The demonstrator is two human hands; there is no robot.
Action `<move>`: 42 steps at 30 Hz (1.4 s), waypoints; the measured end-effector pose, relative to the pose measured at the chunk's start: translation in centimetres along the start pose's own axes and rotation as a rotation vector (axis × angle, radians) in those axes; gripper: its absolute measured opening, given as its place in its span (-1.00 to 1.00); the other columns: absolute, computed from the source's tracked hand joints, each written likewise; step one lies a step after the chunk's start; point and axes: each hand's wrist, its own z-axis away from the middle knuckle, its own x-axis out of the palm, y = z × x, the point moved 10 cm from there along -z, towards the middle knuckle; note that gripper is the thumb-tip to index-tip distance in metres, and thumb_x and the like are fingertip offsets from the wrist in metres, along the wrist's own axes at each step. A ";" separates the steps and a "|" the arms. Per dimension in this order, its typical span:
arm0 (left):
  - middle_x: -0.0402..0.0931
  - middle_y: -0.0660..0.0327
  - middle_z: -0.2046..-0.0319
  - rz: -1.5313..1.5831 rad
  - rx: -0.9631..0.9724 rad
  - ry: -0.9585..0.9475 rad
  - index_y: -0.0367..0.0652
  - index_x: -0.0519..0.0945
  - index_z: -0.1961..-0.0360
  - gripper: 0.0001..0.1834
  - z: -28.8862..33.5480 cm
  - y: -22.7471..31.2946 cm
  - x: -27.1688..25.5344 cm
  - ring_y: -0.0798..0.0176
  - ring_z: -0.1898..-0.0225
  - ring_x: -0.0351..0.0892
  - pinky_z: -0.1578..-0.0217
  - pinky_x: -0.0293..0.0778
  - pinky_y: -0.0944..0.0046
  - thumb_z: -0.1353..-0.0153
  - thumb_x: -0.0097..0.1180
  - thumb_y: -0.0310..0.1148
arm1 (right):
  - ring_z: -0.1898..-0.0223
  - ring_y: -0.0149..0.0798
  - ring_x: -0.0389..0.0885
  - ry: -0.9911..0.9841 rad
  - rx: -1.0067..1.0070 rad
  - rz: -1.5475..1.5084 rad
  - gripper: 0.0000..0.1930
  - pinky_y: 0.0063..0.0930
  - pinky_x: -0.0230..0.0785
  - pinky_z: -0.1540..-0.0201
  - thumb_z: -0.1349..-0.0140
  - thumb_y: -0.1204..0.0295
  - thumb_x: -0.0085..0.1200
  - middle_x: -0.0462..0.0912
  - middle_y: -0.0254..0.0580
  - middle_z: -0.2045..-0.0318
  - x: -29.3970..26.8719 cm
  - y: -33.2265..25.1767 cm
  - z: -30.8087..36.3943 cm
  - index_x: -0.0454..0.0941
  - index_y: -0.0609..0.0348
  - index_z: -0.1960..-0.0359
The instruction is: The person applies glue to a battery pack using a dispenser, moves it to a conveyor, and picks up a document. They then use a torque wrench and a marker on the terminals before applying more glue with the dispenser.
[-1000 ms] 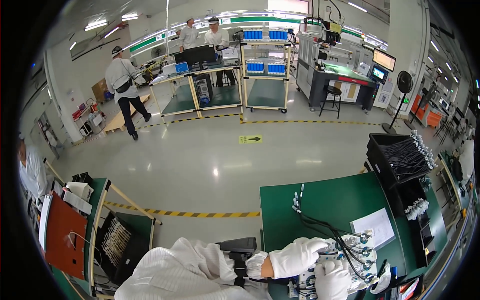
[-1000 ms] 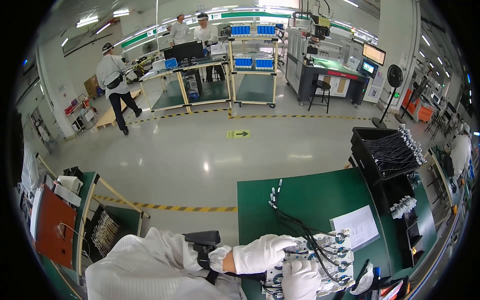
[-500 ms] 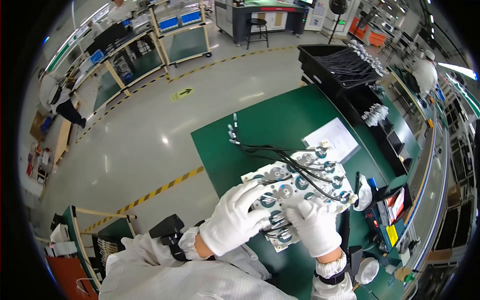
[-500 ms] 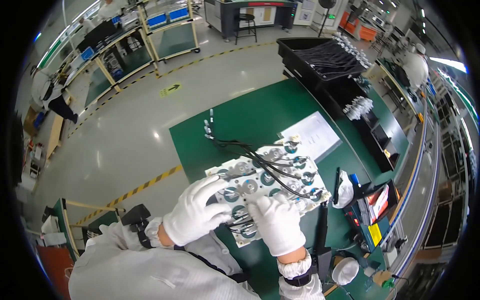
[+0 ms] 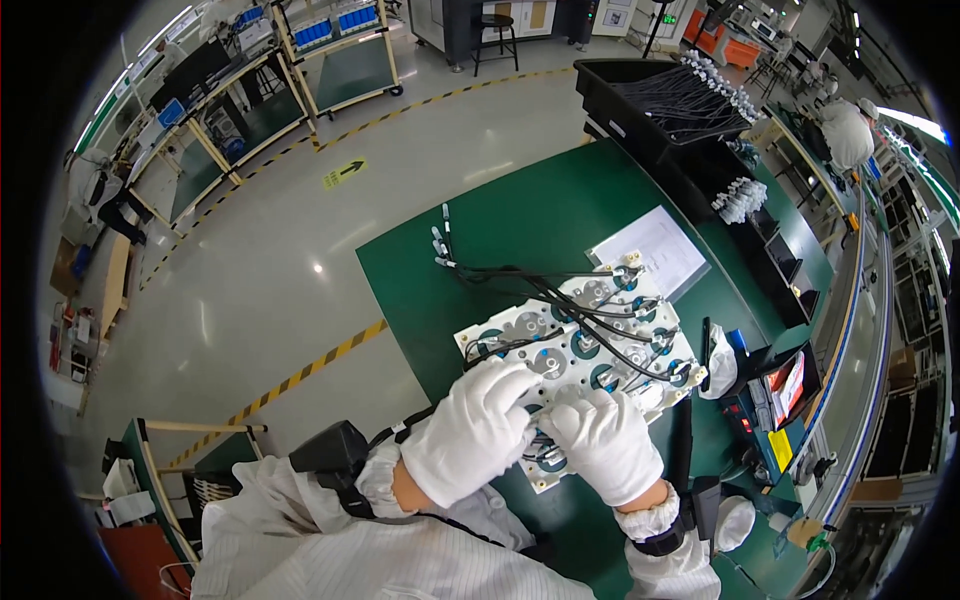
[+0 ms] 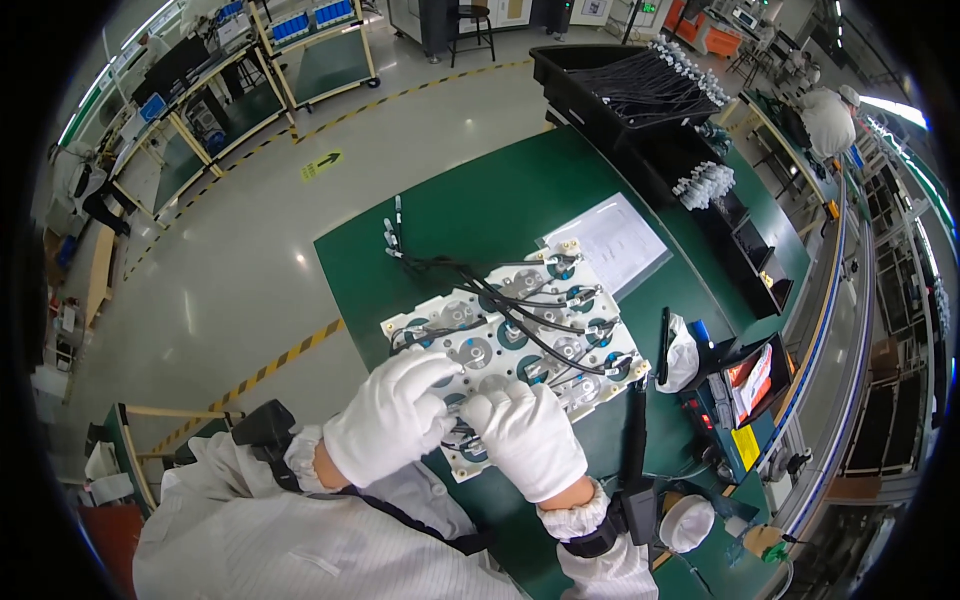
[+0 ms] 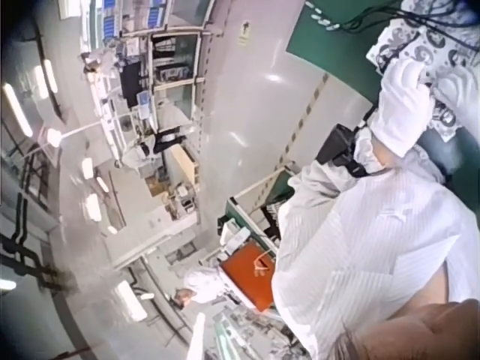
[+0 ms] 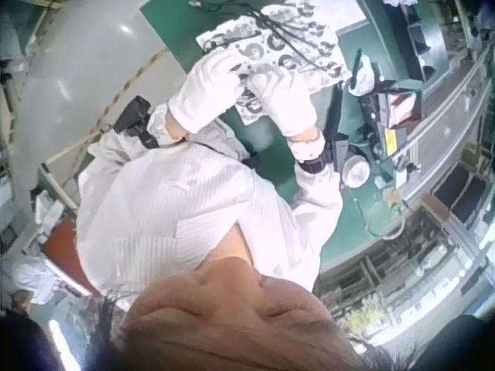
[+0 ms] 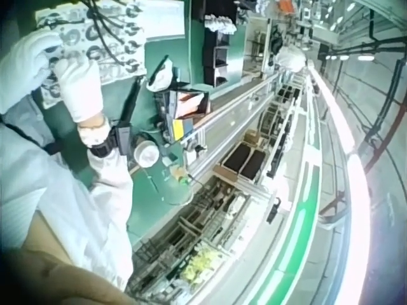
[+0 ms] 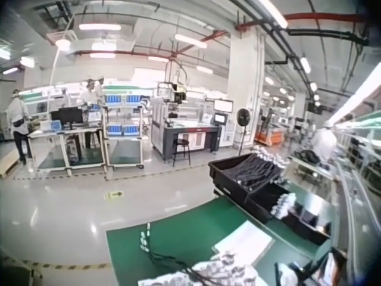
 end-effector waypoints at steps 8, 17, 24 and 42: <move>0.51 0.06 0.18 0.072 -0.041 0.076 -0.27 0.53 0.61 -0.86 0.0 -1.1 0.0 -0.01 0.09 0.50 0.08 0.48 0.11 0.15 0.24 -0.45 | 0.45 -0.20 0.52 0.037 0.143 0.042 -0.90 -0.33 0.32 0.47 0.06 0.44 0.06 0.50 -0.28 0.53 0.6 0.4 -0.2 0.42 0.05 0.48; 0.47 0.08 0.07 -0.011 0.065 0.102 -0.12 0.62 0.45 -0.83 1.5 1.6 -2.5 -0.01 0.04 0.48 0.09 0.48 0.09 0.14 0.29 -0.38 | 0.35 -0.14 0.57 0.527 0.199 -0.440 -0.75 -0.32 0.39 0.28 -0.05 0.27 0.23 0.59 -0.27 0.38 -4.6 1.9 5.9 0.46 0.09 0.34; 0.45 0.08 0.04 -0.173 0.031 0.080 -0.07 0.64 0.43 -0.79 2.8 1.8 0.2 -0.02 -0.03 0.41 0.02 0.39 0.03 0.20 0.26 -0.36 | 0.26 -0.19 0.58 0.310 0.074 -0.420 -0.73 -0.32 0.38 0.19 0.02 0.21 0.24 0.61 -0.32 0.30 -1.5 -1.2 3.9 0.52 0.03 0.33; 0.34 0.02 -0.16 -0.009 0.204 -0.151 -0.20 0.61 0.46 -0.86 1.2 4.6 1.8 -0.08 -0.17 0.32 -0.09 0.30 -0.01 0.14 0.21 -0.47 | 0.56 -0.20 0.43 0.871 0.154 -0.517 -0.84 -0.36 0.27 0.44 0.07 0.30 0.27 0.49 -0.32 0.54 -1.5 0.4 7.4 0.53 0.01 0.54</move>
